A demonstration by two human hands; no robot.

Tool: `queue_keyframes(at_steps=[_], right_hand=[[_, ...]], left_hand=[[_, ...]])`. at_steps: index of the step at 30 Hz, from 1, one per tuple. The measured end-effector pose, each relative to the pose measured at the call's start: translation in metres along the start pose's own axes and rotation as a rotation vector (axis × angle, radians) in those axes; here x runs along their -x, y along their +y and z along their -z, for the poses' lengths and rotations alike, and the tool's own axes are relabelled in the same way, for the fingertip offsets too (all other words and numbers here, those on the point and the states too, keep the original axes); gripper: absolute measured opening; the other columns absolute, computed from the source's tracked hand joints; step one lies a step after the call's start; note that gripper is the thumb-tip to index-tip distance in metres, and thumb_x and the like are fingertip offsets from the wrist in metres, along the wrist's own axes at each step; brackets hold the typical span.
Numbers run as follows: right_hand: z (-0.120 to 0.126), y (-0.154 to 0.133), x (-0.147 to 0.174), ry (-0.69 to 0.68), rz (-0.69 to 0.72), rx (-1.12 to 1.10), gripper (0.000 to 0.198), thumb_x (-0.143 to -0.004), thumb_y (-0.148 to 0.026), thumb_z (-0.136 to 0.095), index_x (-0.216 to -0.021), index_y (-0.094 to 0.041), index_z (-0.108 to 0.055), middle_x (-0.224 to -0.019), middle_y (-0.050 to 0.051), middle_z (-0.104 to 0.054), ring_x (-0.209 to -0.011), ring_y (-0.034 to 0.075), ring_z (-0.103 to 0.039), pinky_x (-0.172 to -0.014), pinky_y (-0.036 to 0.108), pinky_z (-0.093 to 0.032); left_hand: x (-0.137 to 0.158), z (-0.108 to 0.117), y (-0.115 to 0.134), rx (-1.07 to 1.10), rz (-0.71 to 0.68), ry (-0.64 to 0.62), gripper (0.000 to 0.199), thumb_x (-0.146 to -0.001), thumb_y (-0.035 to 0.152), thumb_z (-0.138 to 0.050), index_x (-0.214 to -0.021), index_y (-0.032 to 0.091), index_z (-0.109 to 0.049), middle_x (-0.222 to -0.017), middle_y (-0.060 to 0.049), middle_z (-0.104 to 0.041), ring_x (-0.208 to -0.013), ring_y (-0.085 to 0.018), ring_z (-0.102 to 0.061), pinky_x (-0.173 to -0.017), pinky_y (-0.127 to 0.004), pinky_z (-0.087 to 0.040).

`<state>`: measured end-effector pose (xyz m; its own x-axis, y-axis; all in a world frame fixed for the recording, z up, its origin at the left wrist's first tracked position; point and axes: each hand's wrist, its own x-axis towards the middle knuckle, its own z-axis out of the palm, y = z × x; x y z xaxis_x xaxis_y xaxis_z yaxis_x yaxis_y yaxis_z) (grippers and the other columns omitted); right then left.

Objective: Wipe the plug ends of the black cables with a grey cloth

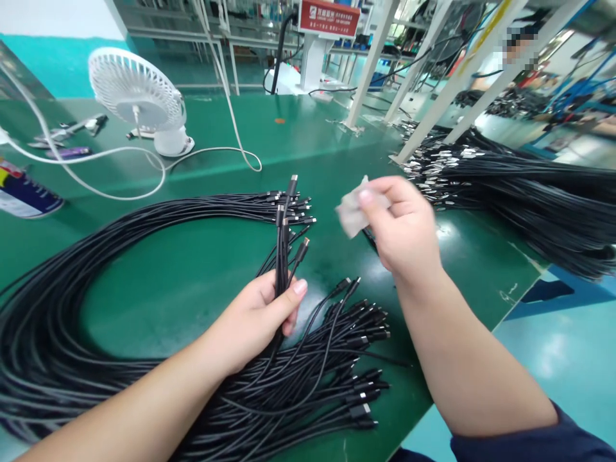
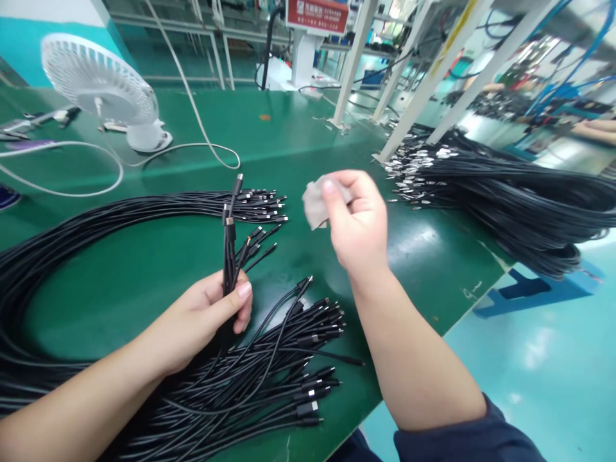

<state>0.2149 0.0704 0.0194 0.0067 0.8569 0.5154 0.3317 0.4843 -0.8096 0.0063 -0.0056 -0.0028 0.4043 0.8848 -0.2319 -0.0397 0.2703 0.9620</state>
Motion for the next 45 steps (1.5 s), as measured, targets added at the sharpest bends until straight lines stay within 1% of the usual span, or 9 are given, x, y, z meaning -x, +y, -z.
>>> queue_keyframes(at_steps=[4,6,11,21,25,30,32,37,45], right_hand=[[-0.003,-0.014,0.011,-0.909,-0.043,0.044,0.01,-0.087,-0.028,-0.064,-0.087,-0.019,-0.067,-0.083,0.002,-0.071,-0.073,0.014,-0.064,-0.068,0.027,-0.05],[-0.006,-0.024,0.017,-1.177,-0.022,0.138,0.007,-0.086,-0.019,-0.063,-0.088,-0.018,-0.069,-0.082,0.002,-0.072,-0.072,0.014,-0.063,-0.067,0.025,-0.047],[-0.006,-0.045,0.024,-1.29,-0.016,0.438,0.019,-0.084,-0.008,-0.057,-0.084,-0.017,-0.073,-0.08,0.003,-0.074,-0.077,0.016,-0.064,-0.069,0.027,-0.044],[0.0,-0.039,0.018,-1.525,-0.036,0.301,0.006,-0.079,-0.013,-0.07,-0.08,-0.017,-0.075,-0.076,0.0,-0.075,-0.07,0.012,-0.065,-0.063,0.022,-0.043],[0.002,-0.033,0.015,-1.388,-0.066,0.162,0.012,-0.086,-0.014,-0.061,-0.078,-0.016,-0.071,-0.072,0.0,-0.071,-0.063,0.011,-0.061,-0.061,0.022,-0.042],[-0.005,-0.019,0.014,-0.629,-0.214,-0.026,0.015,-0.091,-0.027,-0.057,-0.083,-0.018,-0.064,-0.072,0.0,-0.065,-0.065,0.012,-0.058,-0.062,0.024,-0.045],[-0.012,-0.017,0.017,-0.467,-0.295,-0.211,0.017,-0.092,-0.034,-0.056,-0.09,-0.018,-0.062,-0.08,0.002,-0.066,-0.073,0.014,-0.061,-0.069,0.028,-0.049],[-0.025,-0.027,0.026,-0.597,-0.461,-0.633,0.021,-0.09,-0.036,-0.062,-0.102,-0.018,-0.062,-0.097,0.006,-0.069,-0.086,0.016,-0.065,-0.08,0.031,-0.053],[-0.017,-0.031,0.025,-0.824,-0.366,-0.674,0.02,-0.09,-0.03,-0.063,-0.106,-0.017,-0.063,-0.102,0.006,-0.069,-0.092,0.015,-0.067,-0.084,0.031,-0.055]], left_hand=[[0.001,-0.002,-0.001,0.213,-0.026,-0.023,0.034,-0.092,0.043,-0.056,-0.073,0.02,-0.041,-0.052,0.01,-0.036,-0.043,-0.005,-0.03,-0.046,-0.019,-0.031],[0.001,-0.004,0.0,0.315,-0.024,-0.039,0.031,-0.093,0.042,-0.057,-0.078,0.02,-0.04,-0.053,0.012,-0.032,-0.043,-0.004,-0.024,-0.043,-0.016,-0.027],[0.002,-0.003,0.003,0.403,0.015,-0.053,0.023,-0.097,0.041,-0.049,-0.088,0.021,-0.044,-0.053,0.012,-0.035,-0.043,-0.004,-0.023,-0.043,-0.014,-0.027],[0.004,-0.001,0.004,0.417,0.124,-0.174,0.032,-0.088,0.045,-0.065,-0.082,0.021,-0.043,-0.051,0.013,-0.023,-0.042,-0.003,-0.014,-0.038,-0.012,-0.017],[0.007,0.002,0.005,0.471,0.14,-0.354,0.03,-0.094,0.046,-0.053,-0.081,0.02,-0.047,-0.049,0.012,-0.022,-0.041,-0.004,-0.013,-0.038,-0.013,-0.018],[0.009,0.003,0.01,0.492,0.198,-0.388,0.035,-0.092,0.051,-0.055,-0.079,0.02,-0.047,-0.047,0.012,-0.021,-0.04,-0.004,-0.012,-0.037,-0.014,-0.016],[0.009,0.001,0.011,0.455,0.236,-0.393,0.038,-0.086,0.052,-0.063,-0.077,0.02,-0.045,-0.046,0.013,-0.022,-0.039,-0.003,-0.013,-0.037,-0.014,-0.015],[0.007,-0.003,0.009,0.224,0.236,-0.271,0.042,-0.077,0.053,-0.071,-0.076,0.022,-0.043,-0.041,0.014,-0.03,-0.034,-0.003,-0.018,-0.035,-0.014,-0.022],[0.007,-0.001,0.009,-0.147,0.308,-0.358,0.024,-0.083,0.04,-0.063,-0.083,0.018,-0.052,-0.048,0.004,-0.058,-0.041,-0.01,-0.05,-0.045,-0.019,-0.036]])
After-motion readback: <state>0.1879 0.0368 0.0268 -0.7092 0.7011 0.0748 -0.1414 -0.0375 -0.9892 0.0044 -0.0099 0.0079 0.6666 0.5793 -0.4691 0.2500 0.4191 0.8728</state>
